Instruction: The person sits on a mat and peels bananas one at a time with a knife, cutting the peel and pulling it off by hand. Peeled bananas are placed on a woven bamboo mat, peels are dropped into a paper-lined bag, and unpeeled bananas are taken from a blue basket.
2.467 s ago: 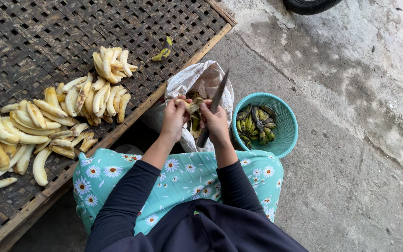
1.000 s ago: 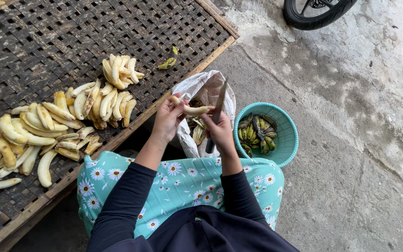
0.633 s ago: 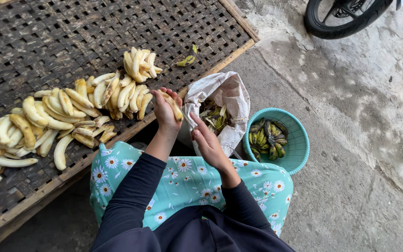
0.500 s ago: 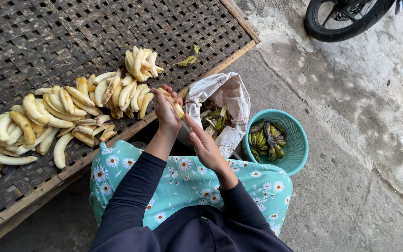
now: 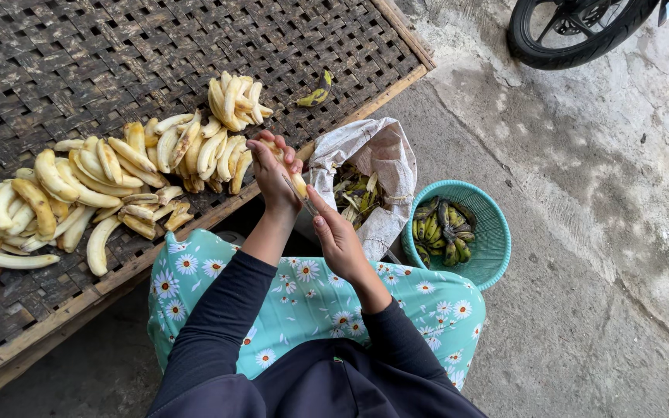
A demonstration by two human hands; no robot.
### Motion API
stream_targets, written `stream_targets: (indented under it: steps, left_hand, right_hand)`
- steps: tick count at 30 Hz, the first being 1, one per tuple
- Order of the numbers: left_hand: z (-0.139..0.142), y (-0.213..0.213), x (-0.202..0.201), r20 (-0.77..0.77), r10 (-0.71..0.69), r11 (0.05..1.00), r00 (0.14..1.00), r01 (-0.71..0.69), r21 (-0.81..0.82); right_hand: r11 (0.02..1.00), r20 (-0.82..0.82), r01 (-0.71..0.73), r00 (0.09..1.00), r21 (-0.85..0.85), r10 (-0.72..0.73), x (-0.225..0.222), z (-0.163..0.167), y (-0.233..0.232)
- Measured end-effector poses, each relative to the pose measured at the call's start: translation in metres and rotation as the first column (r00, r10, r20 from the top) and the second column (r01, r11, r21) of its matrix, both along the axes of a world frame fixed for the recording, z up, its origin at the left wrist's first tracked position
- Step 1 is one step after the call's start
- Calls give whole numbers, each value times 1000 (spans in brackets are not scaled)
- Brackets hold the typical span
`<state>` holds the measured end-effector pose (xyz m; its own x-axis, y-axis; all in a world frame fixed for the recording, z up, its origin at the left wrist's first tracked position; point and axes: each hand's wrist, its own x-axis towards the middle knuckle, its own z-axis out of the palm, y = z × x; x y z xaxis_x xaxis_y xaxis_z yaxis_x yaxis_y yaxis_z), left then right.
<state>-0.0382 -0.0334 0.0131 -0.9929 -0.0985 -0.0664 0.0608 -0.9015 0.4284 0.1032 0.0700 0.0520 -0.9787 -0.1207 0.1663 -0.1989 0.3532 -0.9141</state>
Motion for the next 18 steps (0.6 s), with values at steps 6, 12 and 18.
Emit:
stream_targets:
  steps: [6,12,18]
  left_hand:
    - [13,4,12,22,-143,989,990,142,38]
    - [16,11,25,59,-293,945,954,280,168]
    - [6,18,32,126,-381,923,916,368,115]
  right_hand:
    - [1000,-13,25,1000,18,-25,-2,3,3]
    - [999,-12,45,999,-4,-45,-6,1,7]
    - [997,-75,74,994,-16,-75,-11,-10,9]
